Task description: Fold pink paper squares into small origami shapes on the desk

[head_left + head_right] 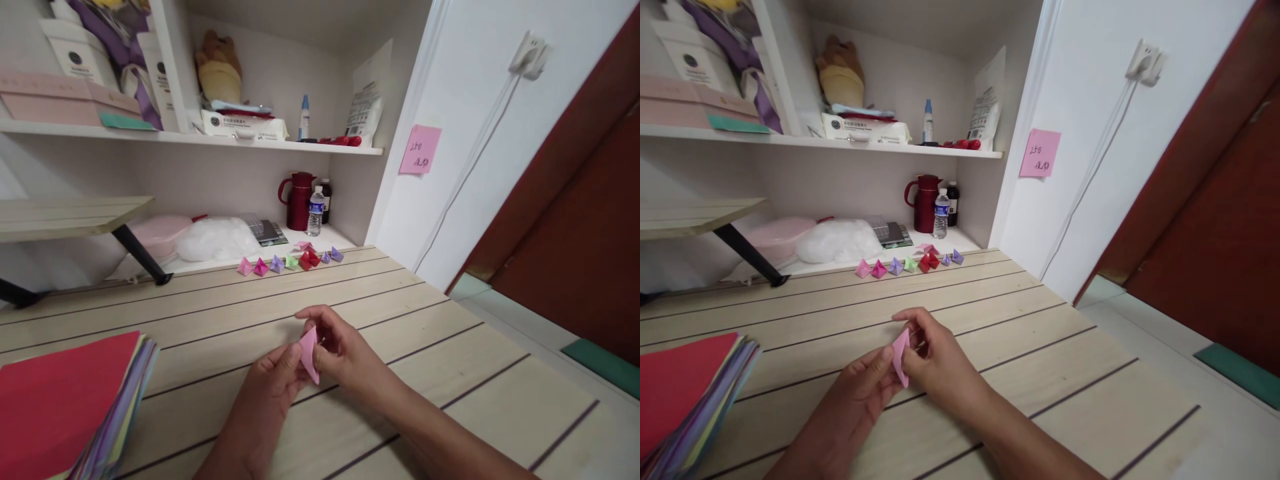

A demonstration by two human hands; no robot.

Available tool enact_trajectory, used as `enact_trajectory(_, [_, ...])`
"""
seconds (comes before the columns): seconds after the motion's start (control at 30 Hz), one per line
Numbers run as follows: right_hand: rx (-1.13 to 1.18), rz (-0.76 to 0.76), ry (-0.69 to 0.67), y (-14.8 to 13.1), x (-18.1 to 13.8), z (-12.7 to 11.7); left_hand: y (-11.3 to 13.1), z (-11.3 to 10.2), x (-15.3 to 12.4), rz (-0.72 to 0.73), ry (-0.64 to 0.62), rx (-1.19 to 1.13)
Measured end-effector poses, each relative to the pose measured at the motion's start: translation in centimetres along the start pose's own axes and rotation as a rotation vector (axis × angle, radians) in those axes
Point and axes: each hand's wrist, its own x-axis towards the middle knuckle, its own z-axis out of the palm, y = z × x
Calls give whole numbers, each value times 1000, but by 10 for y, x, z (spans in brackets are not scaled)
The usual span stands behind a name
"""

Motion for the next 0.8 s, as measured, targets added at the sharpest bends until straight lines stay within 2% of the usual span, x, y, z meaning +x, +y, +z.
enact_trajectory(0.1, [-40,-35,66,1,2,2,-1,-2,1,35,-19,-12])
enact_trajectory(0.23, [-124,-135,89,-2,0,2,-3,-4,0,79,-24,-19])
enact_trajectory(0.43, [-272,-290,195,2,-5,4,-5,-4,0,79,-10,-20])
enact_trajectory(0.67, [-269,-262,191,6,0,7,-9,-10,2,59,-18,-110])
enact_trajectory(0.8, [-352,-329,203,9,0,5,-8,-10,1,33,10,-124])
